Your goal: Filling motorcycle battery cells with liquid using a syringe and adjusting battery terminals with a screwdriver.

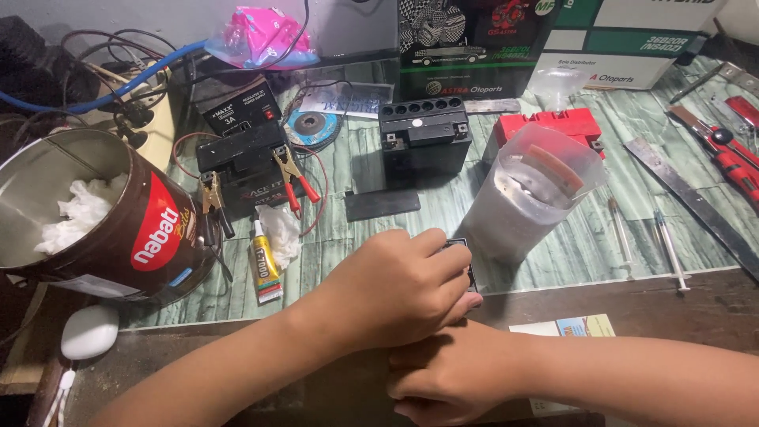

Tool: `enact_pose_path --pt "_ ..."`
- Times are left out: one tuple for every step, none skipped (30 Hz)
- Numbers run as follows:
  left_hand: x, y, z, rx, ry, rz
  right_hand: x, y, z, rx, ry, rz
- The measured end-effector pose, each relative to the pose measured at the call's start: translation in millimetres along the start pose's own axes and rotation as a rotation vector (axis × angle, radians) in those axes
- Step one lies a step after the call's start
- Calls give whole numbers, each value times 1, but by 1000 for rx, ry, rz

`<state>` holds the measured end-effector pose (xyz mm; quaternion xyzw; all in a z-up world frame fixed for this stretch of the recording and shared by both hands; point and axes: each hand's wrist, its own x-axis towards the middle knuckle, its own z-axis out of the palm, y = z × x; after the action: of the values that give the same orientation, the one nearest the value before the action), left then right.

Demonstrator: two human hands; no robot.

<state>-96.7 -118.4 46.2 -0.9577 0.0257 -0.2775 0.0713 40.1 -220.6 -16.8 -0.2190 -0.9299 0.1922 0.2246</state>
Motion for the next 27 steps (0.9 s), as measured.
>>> enact_pose_path --pt "1 0 -1 -33 -4 -36 1 -1 -2 -34 17 -8" --pt "1 1 -1 -65 -9 -69 2 -3 -3 -68 35 -15" --pt "-1 -2 -7 -67 -7 -66 4 -5 -4 -70 36 -13" --pt "-1 -5 -12 -108 -26 -84 5 -7 -6 -44 35 -18" --pt "-1 -8 -18 -149 -45 -102 7 -10 -9 -18 33 -24" --pt "-7 -9 -18 -146 -40 -96 5 -12 -8 -27 33 -22" --pt "-13 -11 -19 -237 -100 -149 3 -14 -7 -96 64 -33" --pt "-20 -12 -20 -332 -165 -206 2 -16 -5 -158 94 -44" --pt "-26 -11 -23 -333 -163 -204 -2 -18 -5 -160 94 -41" --pt "-32 -11 -27 -333 -131 -169 -5 -19 -6 -275 79 -66" --pt "-38 -11 -30 -333 -99 -135 -8 -20 -6 -390 64 -91" --pt "-44 -10 -32 -335 -99 -129 -9 -25 -18 -393 67 -87" --pt "-50 -10 -33 -288 -40 -128 -10 -29 -29 -435 112 -96" --pt "-56 -10 -35 -242 18 -128 -10 -34 -40 -475 158 -105" --pt "-60 -10 -36 -246 16 -124 -14 -37 -48 -476 161 -100" --pt "-65 -11 -37 -223 27 -131 -18 -40 -57 -529 245 -12" --pt "-69 -12 -39 -200 37 -138 -22 -43 -66 -579 328 79" --pt "-71 -11 -37 -200 43 -138 -29 -40 -65 -583 323 79" --pt "-73 -11 -35 -193 57 -143 -36 -37 -64 -629 345 294" --pt "-75 -10 -32 -190 69 -147 -44 -35 -64 -668 363 516" --pt "-75 -10 -31 -195 72 -145 -46 -32 -60 -670 360 521" --pt "-76 -10 -30 -197 107 -146 -48 -29 -57 -670 337 580" --pt "-76 -10 -29 -198 142 -147 -50 -26 -54 -670 314 639" --pt "-77 -11 -30 -200 143 -148 -51 -24 -51 -669 312 641" --pt "-78 -12 -31 -190 140 -149 -52 -22 -49 -638 319 658" --pt "-79 -12 -32 -177 136 -151 -53 -20 -46 -605 327 672" --pt "-79 -12 -33 -177 136 -154 -50 -20 -49 -603 325 671"
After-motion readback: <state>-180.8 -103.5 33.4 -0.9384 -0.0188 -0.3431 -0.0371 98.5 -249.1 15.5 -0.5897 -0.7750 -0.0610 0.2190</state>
